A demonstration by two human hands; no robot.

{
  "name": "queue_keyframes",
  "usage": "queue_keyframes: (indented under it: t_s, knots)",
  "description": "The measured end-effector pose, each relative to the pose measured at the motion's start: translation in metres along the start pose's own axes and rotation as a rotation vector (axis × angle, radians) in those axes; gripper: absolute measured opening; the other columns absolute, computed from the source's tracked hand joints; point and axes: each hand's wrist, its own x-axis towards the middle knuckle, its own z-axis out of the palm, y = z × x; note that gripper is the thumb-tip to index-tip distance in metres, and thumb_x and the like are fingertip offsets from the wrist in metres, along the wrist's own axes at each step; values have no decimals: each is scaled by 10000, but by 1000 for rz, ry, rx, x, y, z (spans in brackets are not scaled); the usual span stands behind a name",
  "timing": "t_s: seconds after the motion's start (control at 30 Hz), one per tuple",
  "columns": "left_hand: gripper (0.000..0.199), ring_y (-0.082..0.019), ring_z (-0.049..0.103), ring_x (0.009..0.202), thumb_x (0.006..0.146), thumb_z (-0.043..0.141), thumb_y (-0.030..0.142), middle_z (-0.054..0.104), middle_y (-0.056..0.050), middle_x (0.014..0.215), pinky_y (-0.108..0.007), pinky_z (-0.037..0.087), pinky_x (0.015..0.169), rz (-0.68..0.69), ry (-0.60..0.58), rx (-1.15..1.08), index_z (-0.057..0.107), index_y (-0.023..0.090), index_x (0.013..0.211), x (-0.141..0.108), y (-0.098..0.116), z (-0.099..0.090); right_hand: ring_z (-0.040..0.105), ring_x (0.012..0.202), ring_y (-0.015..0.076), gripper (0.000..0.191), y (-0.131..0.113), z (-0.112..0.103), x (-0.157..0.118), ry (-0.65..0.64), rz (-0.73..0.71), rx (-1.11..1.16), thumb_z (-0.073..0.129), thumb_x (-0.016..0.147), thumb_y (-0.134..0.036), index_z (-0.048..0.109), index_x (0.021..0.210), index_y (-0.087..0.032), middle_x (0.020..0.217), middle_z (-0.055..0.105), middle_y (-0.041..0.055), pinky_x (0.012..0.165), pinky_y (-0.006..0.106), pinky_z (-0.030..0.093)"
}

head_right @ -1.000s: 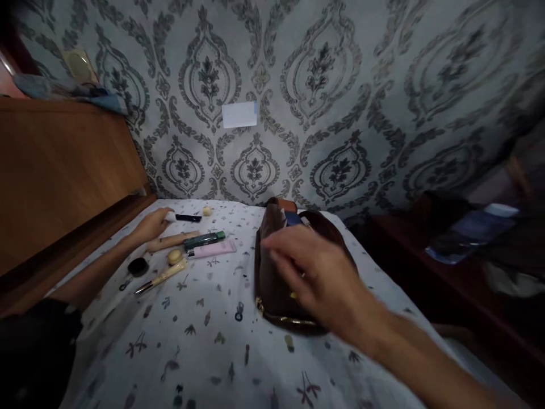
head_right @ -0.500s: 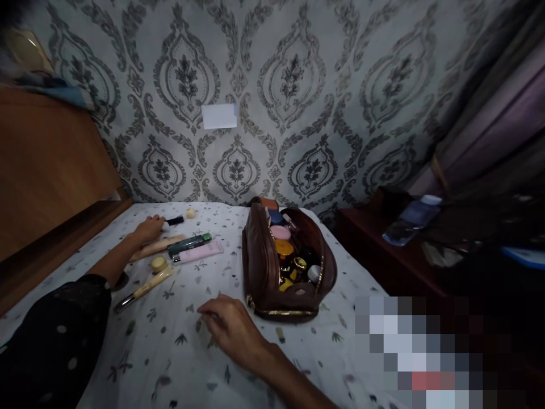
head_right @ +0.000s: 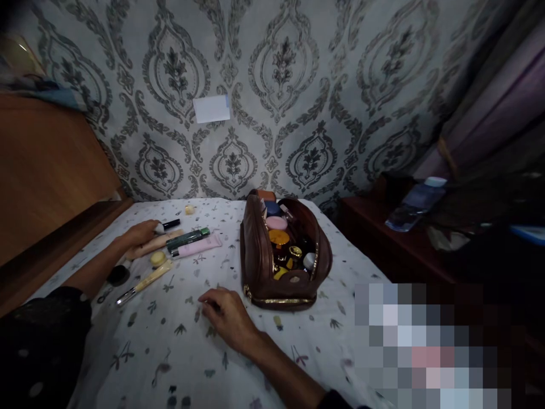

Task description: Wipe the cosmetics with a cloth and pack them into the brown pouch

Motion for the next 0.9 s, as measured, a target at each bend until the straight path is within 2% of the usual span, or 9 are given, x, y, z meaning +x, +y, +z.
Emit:
queue_keyframes:
  t_s: [0.1,0.17,0.23,0.37,0.47,0.6,0.7,0.8,0.9]
  knots:
    - [306,-260,621,1078,920,510,237,628,-124,1179,-358,509,867,19,100,-9,570,155,1209,-13,14,-11,649,755,176,234,0,-1,0,-11,-23,-33,562,835,-121,745,966,-185,792,707,43,717,275,479]
    - [374,-269,568,1184,918,437,201,595,-130,1262,-346,477,938,80,184,-23,516,155,1281,-26,33,-18,644,751,174,232,0,-1,0,-18,-31,-42,563,841,-123,744,975,-180,792,707,43,711,270,473]
    - [420,-237,518,1246,919,387,170,567,-109,1322,-338,436,1016,187,238,-39,470,157,1330,-42,58,-22,642,758,173,235,0,-2,0,-25,-37,-49,568,837,-119,744,981,-176,806,711,45,707,264,469]
    - [412,-218,507,1223,887,429,132,591,-75,1275,-335,416,1038,411,220,-15,527,205,1280,-75,108,-18,638,748,164,246,-2,-2,-1,-28,-25,-65,578,822,-101,751,978,-184,814,719,36,708,251,467]
    - [346,-272,528,1173,873,448,123,603,-122,1220,-393,435,996,440,197,45,577,163,1192,-92,133,-9,643,739,160,247,-4,-1,-1,-9,8,-63,593,810,-100,756,974,-188,804,733,29,703,240,467]
    - [335,-330,554,1149,835,481,99,612,-201,1178,-455,450,950,371,203,115,574,102,1158,-96,144,-3,656,708,152,261,-5,0,-3,5,32,-16,574,820,-110,753,998,-176,802,749,27,662,223,470]
    - [292,-349,603,1092,818,535,146,650,-211,1119,-455,477,902,334,190,155,588,105,1102,-90,145,-5,653,679,146,266,-2,1,-3,56,28,22,566,833,-130,743,1026,-175,784,747,21,672,225,478]
    - [320,-332,637,1072,838,524,207,668,-190,1143,-430,495,881,300,147,164,563,126,1145,-84,141,-3,656,712,154,270,3,3,-1,153,32,54,585,837,-171,719,1071,-171,809,738,28,713,243,488]
    - [370,-318,648,1095,850,486,246,659,-178,1207,-408,519,864,312,125,90,521,135,1201,-83,131,10,653,717,147,291,7,5,2,206,51,107,590,837,-193,675,1113,-161,907,719,44,712,249,495]
